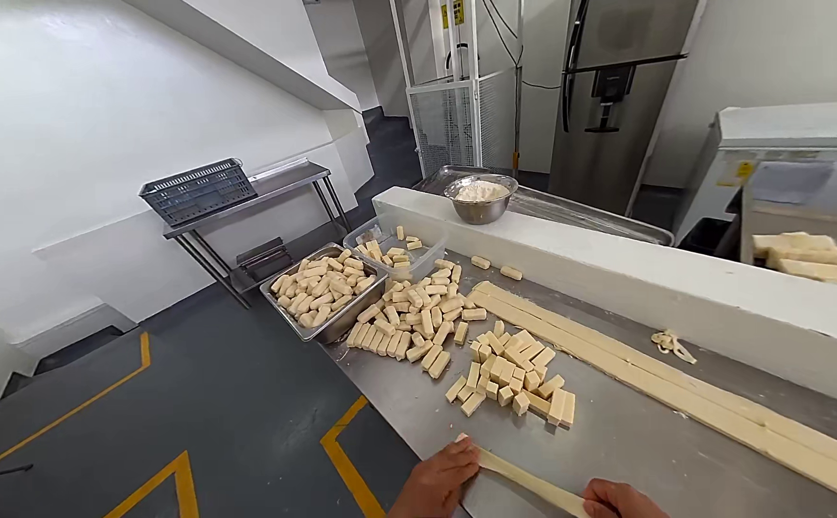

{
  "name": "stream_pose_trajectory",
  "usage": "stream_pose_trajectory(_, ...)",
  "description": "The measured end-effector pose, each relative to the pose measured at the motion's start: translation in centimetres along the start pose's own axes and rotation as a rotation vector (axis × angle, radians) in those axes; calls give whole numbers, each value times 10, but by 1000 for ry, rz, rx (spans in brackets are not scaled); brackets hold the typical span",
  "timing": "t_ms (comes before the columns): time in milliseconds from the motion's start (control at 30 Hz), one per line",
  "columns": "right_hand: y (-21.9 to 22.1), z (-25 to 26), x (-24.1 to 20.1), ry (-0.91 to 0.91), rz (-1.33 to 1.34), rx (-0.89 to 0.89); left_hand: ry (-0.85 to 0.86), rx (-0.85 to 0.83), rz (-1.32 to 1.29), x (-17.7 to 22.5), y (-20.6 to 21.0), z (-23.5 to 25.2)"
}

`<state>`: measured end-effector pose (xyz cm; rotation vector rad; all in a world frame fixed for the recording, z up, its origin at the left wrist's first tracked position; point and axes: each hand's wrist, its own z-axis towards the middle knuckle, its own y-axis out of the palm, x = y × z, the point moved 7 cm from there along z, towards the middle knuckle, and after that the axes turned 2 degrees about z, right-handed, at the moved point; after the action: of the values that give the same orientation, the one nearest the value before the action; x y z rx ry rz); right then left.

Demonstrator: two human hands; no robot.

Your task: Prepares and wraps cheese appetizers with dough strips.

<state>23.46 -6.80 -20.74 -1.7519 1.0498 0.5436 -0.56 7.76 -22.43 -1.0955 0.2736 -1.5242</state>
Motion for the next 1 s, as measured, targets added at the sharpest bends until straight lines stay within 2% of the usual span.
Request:
stream_pose_trajectory(100,-12,3,6,56,-96,49,122,-253,-49,-15,-14,23)
stream_pose_trajectory(167,-18,7,-4,78,-246,131,215,-440,-17,-8,-3,40)
stream_pose_trajectory(233,-20,8,-25,-48,-277,267,179,-566,59,15,11,61)
stream_pose_trajectory(267,-21,8,-36,-148,-213,302,92,-590,63,29,12,76)
stream_pose_trajectory(333,-24,8,-60,-301,38,275,-198,-539,-96,59,-2,110)
stream_pose_trajectory(433,-33,9,-80,-347,360,134,-516,-332,-382,84,-27,138)
stream_pose_trajectory(567,-62,3,-89,-397,627,32,-792,-179,-993,99,-27,146)
stream_pose_trajectory(633,-74,-5,-92,-406,623,-12,-820,-183,-1191,111,-21,144)
stream_pose_trajectory(667,-78,-8,-91,-394,579,-16,-805,-187,-1205,116,-18,143)
stream_pose_trajectory(800,-85,-21,-95,-362,313,81,-670,-269,-991,130,-14,144)
stream_pose_trajectory(933,-90,-30,-97,-497,319,139,-553,-355,-926,138,-16,145)
stream_pose_trajectory(1000,-97,-33,-93,-541,315,137,-564,-356,-952,143,-17,143)
